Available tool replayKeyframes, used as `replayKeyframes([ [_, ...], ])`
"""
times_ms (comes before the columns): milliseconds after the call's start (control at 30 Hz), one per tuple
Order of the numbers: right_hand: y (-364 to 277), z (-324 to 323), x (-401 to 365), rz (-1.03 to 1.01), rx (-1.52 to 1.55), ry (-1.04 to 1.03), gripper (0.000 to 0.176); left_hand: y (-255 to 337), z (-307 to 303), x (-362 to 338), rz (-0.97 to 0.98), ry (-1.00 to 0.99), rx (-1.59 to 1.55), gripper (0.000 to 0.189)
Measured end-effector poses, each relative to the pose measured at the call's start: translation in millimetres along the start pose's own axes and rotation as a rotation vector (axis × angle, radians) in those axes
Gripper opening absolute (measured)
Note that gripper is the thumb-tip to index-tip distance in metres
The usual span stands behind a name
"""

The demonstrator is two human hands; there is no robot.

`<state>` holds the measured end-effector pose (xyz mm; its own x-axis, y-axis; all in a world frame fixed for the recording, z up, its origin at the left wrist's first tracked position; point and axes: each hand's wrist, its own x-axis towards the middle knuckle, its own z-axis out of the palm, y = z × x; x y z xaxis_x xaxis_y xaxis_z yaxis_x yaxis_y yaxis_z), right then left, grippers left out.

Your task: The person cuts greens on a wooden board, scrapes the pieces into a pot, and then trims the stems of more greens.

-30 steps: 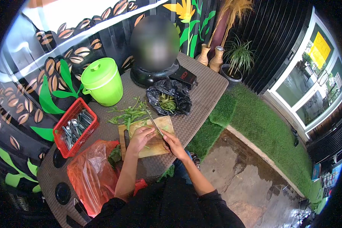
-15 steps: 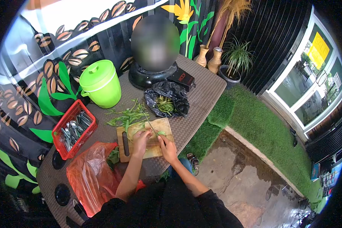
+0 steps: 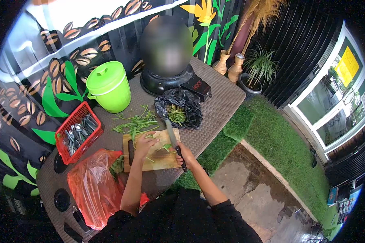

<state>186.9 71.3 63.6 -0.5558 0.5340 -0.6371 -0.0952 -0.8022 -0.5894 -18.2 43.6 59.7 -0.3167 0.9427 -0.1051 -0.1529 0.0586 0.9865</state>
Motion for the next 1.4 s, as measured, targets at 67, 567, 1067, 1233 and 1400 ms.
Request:
replayKeyframes([
  [67,0,-11,-2,-0.089,-0.05,0.052,0.052,-4,-2,3,0.021,0.007,0.048,0.038],
  [567,34,15,1,-0.793,-0.673,0.328,0.026,13,3,-26,0.094,-0.384,0.111,0.053],
  [1067,90,54,2,-0.894,-0.663,0.402,0.024,7,-41,-49,-0.15,-0.466,-0.03,0.046],
  [1233,88,51,-3,-0.784,-0.632,0.446,0.033,-1,-40,-48,-0.14,-0.505,0.04,0.045],
  [1400,85,45,-9,-0.706,-0.494,0.333,0.029,-12,-36,-39,-0.06,-0.469,0.157,0.047],
])
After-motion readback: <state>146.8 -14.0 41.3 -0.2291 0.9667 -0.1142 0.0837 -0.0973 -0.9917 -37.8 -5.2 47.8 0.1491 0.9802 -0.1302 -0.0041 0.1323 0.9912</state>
